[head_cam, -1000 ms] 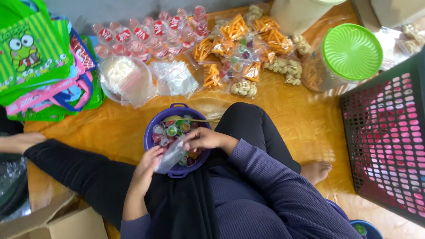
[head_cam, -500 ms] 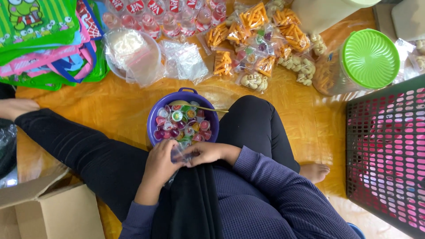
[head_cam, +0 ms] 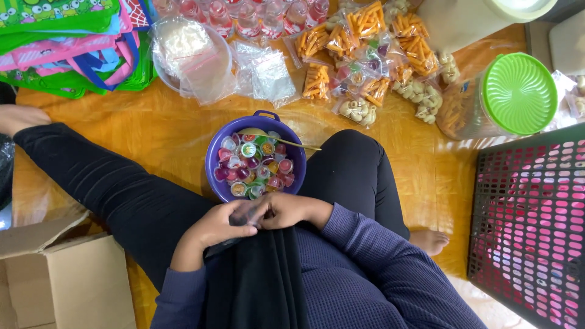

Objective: The person is packing small, colorful jelly cups from a purple bowl into individual clear plastic bags while sitting on the floor.

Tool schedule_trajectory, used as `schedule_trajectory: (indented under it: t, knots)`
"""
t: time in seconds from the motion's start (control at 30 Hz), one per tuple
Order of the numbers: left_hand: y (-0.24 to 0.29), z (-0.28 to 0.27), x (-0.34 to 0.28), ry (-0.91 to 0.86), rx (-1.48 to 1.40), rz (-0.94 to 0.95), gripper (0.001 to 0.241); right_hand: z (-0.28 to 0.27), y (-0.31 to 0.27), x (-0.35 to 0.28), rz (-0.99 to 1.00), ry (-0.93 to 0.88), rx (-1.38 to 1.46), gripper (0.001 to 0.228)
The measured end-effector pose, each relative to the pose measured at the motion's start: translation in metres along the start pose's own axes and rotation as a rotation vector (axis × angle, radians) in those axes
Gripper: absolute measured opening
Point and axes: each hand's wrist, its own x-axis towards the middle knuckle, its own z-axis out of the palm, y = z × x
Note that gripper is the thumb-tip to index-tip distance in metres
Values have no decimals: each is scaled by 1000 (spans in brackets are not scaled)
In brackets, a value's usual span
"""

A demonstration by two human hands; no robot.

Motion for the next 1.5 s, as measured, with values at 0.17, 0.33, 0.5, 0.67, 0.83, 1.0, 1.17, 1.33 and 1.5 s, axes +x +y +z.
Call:
schedule_trajectory:
  t: [0.17, 0.33, 0.5, 0.67, 0.83, 1.0, 1.17, 1.33, 1.5]
  knots:
    - [-10, -10, -3, 364, -509, 143, 74, -43, 6, 26, 36, 416, -296, 21]
    - [-37, -12, 11, 844, -680, 436, 75, -50, 53, 61, 142, 595, -807, 37]
    - [-39, 0, 24, 1057, -106, 471, 100, -40, 140, 86, 240, 545, -1182, 38]
    - [-43, -2, 33, 1004, 130, 493, 87, -44, 62, 74, 28, 760, -833, 16]
    - [-47, 2, 48, 957, 137, 531, 86, -27, 19, 66, -288, 811, -824, 9]
    - [-37, 5, 44, 874, 7, 479, 72, -43, -15, 64, -317, 704, -637, 15]
    - [-46, -4, 29, 857, -314, 413, 72, -88, 18, 23, 323, 631, -702, 27]
    - [-37, -3, 30, 757, -512, 418, 73, -63, 66, 14, 600, 348, -1155, 32]
    - [-35, 7, 41, 832, -58, 487, 90, -68, 72, 15, 707, 298, -930, 24]
